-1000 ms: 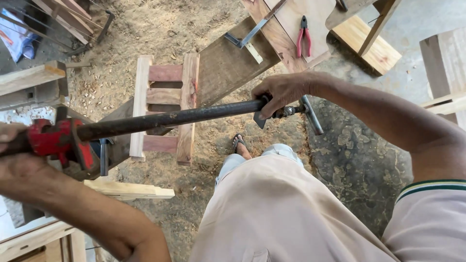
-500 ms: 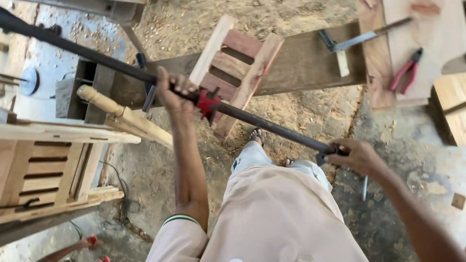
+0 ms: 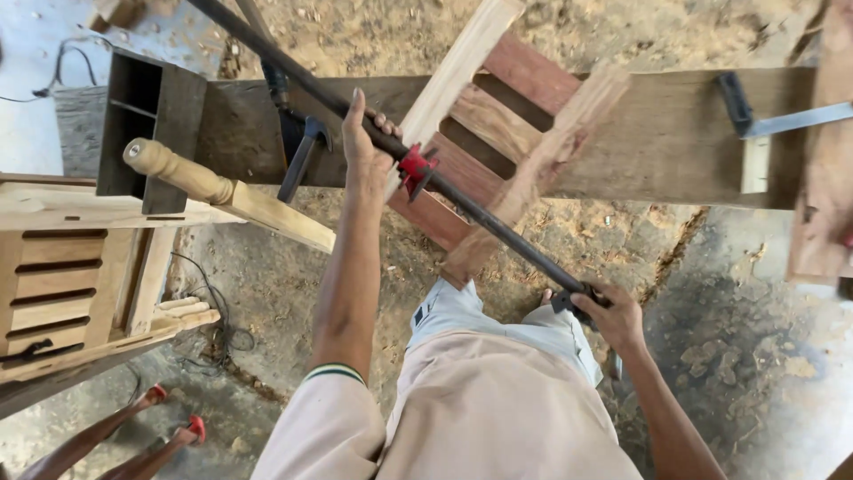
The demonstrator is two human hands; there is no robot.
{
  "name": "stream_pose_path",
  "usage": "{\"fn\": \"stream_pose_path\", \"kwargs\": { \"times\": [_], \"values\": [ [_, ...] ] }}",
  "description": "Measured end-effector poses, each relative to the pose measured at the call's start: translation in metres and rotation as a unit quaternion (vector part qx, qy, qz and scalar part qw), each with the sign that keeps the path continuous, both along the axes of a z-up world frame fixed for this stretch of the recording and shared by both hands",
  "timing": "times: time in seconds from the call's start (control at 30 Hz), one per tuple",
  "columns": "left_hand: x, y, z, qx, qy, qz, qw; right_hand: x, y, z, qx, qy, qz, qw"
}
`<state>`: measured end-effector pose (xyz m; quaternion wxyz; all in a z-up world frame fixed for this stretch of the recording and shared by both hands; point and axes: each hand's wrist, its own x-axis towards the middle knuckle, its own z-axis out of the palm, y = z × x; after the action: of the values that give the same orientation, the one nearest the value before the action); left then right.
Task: The person pulls nails out of a wooden chair backrest using pliers, then lifts the chair part onto a work bench and tightens bar clamps across it to hold it in place, before reaching into a wooden toolbox.
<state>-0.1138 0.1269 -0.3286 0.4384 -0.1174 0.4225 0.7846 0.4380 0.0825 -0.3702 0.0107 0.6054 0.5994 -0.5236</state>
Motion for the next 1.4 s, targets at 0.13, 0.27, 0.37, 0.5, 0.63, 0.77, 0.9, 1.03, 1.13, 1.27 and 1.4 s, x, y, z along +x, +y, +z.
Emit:
{"fn": "stream_pose_path", "kwargs": {
  "times": [0.13,0.27,0.37,0.5,0.63,0.77,0.9,1.03,1.13,1.27,1.4],
  "values": [
    [-0.082,0.051,-0.046,-0.101,-0.003,0.004,0.995,-0.094,0.039,-0.024,0.022,-0.06,0.022,0.998],
    [-0.145,0.075,-0.118,-0.087,0.013,-0.033,0.996,-0.149,0.055,-0.045,0.129,-0.064,0.03,0.989],
    [-0.166,0.085,-0.147,-0.116,-0.007,-0.005,0.993,-0.179,0.063,-0.039,0.125,-0.049,-0.022,0.991],
    [-0.17,0.081,-0.174,-0.11,-0.024,-0.019,0.994,-0.185,0.054,-0.043,0.173,-0.062,-0.027,0.983],
    [-0.169,0.073,-0.191,-0.103,-0.085,-0.042,0.99,-0.186,0.047,-0.047,0.162,-0.065,-0.036,0.984],
    [-0.178,0.062,-0.2,-0.063,-0.094,-0.058,0.992,-0.194,0.031,-0.048,0.199,-0.066,-0.018,0.978],
    [-0.182,0.055,-0.194,-0.073,-0.117,-0.038,0.99,-0.213,0.019,-0.049,0.217,-0.107,-0.02,0.97],
    [-0.187,0.047,-0.192,-0.171,-0.102,-0.062,0.978,-0.219,0.013,-0.048,0.246,-0.116,-0.025,0.962],
    [-0.192,0.03,-0.184,-0.26,-0.039,-0.158,0.952,-0.215,0.01,-0.052,0.246,-0.11,-0.025,0.963],
    [-0.187,0.032,-0.187,-0.368,0.059,-0.194,0.907,-0.214,0.011,-0.048,0.251,-0.105,-0.039,0.962],
    [-0.181,0.021,-0.211,-0.346,0.11,-0.157,0.918,-0.221,0.011,-0.038,0.245,-0.128,-0.038,0.96]
  ]
}}
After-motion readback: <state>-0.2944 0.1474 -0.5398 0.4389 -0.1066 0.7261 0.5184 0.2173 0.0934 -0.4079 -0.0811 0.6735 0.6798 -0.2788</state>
